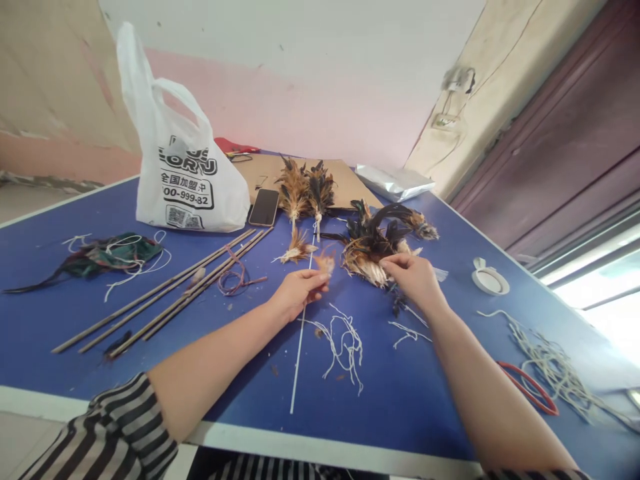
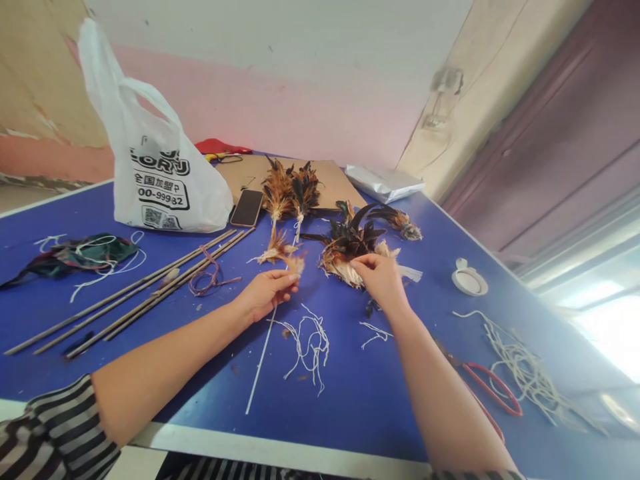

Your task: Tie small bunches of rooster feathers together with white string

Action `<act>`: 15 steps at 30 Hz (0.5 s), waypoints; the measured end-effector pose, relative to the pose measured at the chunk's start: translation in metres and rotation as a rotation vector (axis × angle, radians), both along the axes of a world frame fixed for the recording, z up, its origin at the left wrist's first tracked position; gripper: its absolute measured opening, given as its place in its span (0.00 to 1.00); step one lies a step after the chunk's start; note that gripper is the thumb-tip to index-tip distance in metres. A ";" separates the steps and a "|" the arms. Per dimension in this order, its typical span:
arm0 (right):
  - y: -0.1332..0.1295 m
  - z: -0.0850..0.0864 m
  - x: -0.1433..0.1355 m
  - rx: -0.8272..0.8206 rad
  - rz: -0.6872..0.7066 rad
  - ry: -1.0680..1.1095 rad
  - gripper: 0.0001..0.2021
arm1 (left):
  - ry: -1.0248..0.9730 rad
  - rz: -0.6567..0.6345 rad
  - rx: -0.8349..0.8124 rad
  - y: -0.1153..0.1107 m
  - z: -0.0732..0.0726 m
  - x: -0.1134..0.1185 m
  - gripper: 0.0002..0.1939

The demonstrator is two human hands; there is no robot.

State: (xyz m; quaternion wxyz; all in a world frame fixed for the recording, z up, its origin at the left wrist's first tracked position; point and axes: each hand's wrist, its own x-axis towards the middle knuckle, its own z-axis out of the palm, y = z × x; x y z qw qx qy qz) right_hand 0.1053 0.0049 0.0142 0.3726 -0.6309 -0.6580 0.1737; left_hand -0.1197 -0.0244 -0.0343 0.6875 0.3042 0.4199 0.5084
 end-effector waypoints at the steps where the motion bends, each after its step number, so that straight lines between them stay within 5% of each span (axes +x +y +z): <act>1: 0.004 0.001 0.006 0.016 -0.024 -0.072 0.12 | -0.029 0.010 -0.015 0.002 0.000 -0.001 0.11; 9: 0.008 -0.024 -0.002 -0.106 -0.153 -0.544 0.17 | -0.067 0.018 -0.056 0.002 -0.003 -0.002 0.08; 15: 0.008 -0.032 -0.005 -0.141 -0.182 -0.608 0.15 | -0.067 0.014 -0.056 0.001 -0.001 -0.001 0.07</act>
